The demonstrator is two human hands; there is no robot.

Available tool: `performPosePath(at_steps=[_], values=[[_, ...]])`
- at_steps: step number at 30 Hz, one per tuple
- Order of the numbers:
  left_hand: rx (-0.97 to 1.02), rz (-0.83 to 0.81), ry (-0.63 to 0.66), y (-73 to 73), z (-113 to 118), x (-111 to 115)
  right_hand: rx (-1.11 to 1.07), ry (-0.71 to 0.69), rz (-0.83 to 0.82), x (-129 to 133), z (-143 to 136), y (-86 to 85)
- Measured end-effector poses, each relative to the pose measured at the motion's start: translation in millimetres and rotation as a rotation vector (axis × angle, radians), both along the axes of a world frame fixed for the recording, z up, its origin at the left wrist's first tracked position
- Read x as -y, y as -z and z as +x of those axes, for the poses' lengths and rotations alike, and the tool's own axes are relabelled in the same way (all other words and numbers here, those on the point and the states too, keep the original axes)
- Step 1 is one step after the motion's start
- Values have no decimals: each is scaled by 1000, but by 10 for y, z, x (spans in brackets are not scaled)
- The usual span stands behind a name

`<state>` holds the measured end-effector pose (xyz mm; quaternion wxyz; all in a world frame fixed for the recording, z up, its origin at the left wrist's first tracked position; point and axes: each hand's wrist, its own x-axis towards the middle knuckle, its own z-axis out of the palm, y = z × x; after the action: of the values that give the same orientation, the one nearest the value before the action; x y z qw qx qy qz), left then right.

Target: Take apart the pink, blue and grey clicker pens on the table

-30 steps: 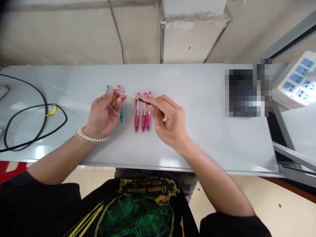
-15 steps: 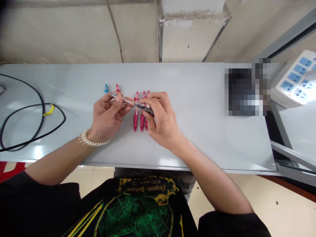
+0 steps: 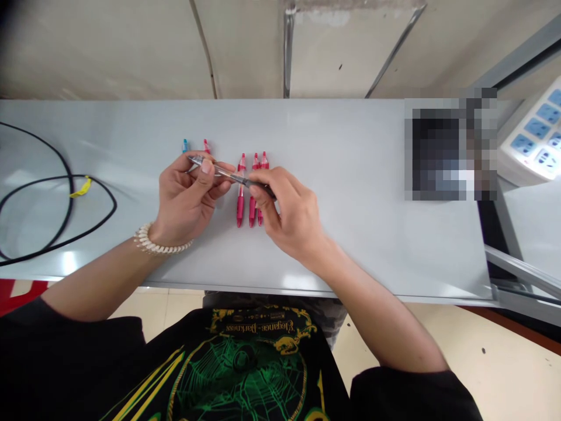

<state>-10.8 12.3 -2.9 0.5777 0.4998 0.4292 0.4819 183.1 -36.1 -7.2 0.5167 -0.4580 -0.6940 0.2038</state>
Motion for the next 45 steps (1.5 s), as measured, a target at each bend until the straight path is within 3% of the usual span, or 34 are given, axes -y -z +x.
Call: performPosePath(at_steps=[5,8,21,31,37,45], values=[[169,22,-14,39,-4,-34,31,35,74,-15,1,17],[188,17,-20,54,-4,-43,-41,25,22,-26,-9,32],[208,7,-61,15,16,-51,54,30,155,-29,-1,2],[178,10,-96,-10,21,-57,73,67,91,-20,42,-39],[208,-14,-97,-13,20,-54,108,33,168,-21,59,-85],[116,21,-79,38,-11,-50,145,53,145,-16,46,-76]])
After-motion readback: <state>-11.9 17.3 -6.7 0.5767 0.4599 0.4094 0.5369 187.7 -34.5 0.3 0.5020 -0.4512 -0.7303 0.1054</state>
